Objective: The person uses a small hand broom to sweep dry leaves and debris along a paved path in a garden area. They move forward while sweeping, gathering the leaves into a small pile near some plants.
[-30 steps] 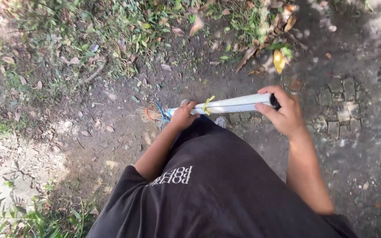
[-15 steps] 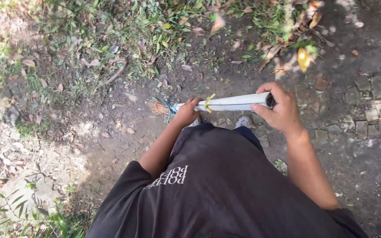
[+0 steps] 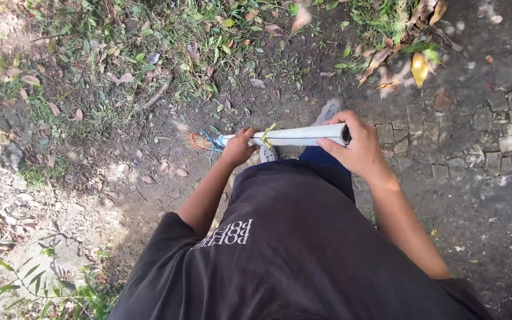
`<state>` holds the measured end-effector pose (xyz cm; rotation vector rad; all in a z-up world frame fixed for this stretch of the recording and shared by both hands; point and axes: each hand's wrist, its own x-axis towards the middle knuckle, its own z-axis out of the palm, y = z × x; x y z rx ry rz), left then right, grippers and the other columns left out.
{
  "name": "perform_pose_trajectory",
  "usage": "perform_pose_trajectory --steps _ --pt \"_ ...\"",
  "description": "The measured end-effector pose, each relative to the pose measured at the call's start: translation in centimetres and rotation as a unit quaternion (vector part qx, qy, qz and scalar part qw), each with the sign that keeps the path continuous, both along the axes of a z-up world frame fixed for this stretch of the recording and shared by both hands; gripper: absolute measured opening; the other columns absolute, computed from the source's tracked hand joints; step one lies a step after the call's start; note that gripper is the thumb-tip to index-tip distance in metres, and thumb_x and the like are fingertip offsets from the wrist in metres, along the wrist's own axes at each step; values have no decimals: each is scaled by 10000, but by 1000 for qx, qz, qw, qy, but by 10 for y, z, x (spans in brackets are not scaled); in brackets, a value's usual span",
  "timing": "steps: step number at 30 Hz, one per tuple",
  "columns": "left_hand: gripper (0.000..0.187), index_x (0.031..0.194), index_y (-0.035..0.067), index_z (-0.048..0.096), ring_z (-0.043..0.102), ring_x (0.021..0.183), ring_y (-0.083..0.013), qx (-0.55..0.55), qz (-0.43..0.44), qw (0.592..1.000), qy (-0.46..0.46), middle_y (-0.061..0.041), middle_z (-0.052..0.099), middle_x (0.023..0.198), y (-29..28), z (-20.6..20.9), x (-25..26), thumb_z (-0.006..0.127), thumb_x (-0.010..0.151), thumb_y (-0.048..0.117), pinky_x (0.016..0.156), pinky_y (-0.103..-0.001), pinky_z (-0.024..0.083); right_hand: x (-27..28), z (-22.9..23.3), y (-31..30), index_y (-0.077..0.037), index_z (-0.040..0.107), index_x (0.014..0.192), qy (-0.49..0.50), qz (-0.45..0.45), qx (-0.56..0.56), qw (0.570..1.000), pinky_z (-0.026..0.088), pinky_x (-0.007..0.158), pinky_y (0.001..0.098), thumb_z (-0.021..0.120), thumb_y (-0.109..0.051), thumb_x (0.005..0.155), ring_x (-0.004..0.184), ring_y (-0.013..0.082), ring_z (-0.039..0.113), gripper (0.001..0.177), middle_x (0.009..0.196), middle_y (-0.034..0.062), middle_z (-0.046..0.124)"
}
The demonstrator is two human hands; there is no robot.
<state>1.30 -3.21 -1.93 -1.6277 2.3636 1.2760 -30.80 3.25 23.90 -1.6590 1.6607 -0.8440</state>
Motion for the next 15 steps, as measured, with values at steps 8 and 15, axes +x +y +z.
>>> perform_pose_trajectory --steps 8,15 --pt "484 1369 250 551 632 1201 -479 22 -16 999 42 -164 577 1367 -77 15 -58 738 923 237 1057 -583 491 -29 9 -65 -98 637 1162 -33 -14 -27 999 556 820 498 802 -307 917 1016 456 703 362 1060 208 752" --pt "528 1395 267 557 630 1213 -463 2 -51 998 27 -140 570 1383 -187 -15 -145 735 912 152 1065 -584 492 -119 -19 -138 -127 637 1193 -30 -53 5 998 545 852 502 804 -333 926 1044 437 698 376 1086 180 752"
